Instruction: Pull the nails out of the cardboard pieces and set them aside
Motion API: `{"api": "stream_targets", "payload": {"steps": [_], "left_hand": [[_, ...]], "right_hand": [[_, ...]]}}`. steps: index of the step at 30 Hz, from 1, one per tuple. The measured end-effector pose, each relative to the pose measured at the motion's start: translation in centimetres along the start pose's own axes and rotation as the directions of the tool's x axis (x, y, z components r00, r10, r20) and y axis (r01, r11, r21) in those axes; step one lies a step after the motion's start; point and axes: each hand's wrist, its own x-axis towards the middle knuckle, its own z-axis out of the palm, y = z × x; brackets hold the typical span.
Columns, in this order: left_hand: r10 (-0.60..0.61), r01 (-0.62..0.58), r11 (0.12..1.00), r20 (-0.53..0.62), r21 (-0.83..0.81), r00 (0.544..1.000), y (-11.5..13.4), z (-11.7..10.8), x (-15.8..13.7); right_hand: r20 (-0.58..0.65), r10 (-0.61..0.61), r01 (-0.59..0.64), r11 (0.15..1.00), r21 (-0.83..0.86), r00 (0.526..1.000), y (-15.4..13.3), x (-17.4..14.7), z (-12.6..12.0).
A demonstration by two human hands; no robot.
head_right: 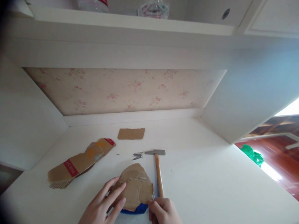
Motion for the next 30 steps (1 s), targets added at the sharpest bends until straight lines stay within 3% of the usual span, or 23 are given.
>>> {"api": "stream_targets", "payload": {"steps": [3, 7, 10, 12, 13, 14, 15, 21, 25, 30], "left_hand": [[0.014, -0.012, 0.995, -0.021, 0.095, 1.0, -0.1, 0.3, -1.2], [0.008, 0.003, 0.986, -0.063, 0.168, 0.998, -0.1, 0.8, -2.5], [0.012, 0.004, 0.983, -0.089, 0.184, 0.996, 0.0, 1.0, -2.8], [0.044, -0.023, 0.979, -0.102, 0.2, 0.994, 0.1, 1.1, -2.7], [0.058, -0.035, 0.978, -0.105, 0.207, 0.993, 0.1, 1.1, -2.6], [0.066, -0.043, 0.977, -0.105, 0.211, 0.992, 0.2, 1.1, -2.5], [0.073, -0.05, 0.976, -0.104, 0.211, 0.992, 0.2, 1.1, -2.5], [0.084, -0.055, 0.974, -0.126, 0.218, 0.988, 0.3, 1.2, -2.6], [0.073, -0.04, 0.976, -0.147, 0.216, 0.986, 0.4, 1.2, -2.8], [0.081, -0.05, 0.977, -0.143, 0.207, 0.986, 0.7, 1.0, -2.6]], "right_hand": [[0.015, 0.0, 0.0, 1.0, -0.016, 1.0, -0.8, 0.0, -0.1], [0.016, -0.054, 0.056, 0.967, -0.249, 0.998, -3.2, -0.9, -1.4], [-0.05, -0.168, 0.147, 0.947, -0.284, 0.984, -6.1, -0.8, -3.3], [-0.116, -0.297, 0.235, 0.896, -0.377, 0.948, -8.0, 0.2, -4.3], [-0.13, -0.393, 0.279, 0.814, -0.509, 0.91, -8.9, 1.1, -4.6], [-0.095, -0.509, 0.307, 0.647, -0.698, 0.856, -9.7, 2.0, -4.6], [-0.062, -0.551, 0.318, 0.566, -0.761, 0.832, -10.4, 3.1, -4.5], [0.28, -0.596, 0.446, 0.15, -0.882, 0.753, -12.7, 8.0, -1.6], [0.37, -0.572, 0.442, -0.014, -0.897, 0.732, -12.5, 10.0, -0.7], [0.4, -0.536, 0.407, -0.111, -0.907, 0.744, -11.0, 11.1, -0.7]]}}
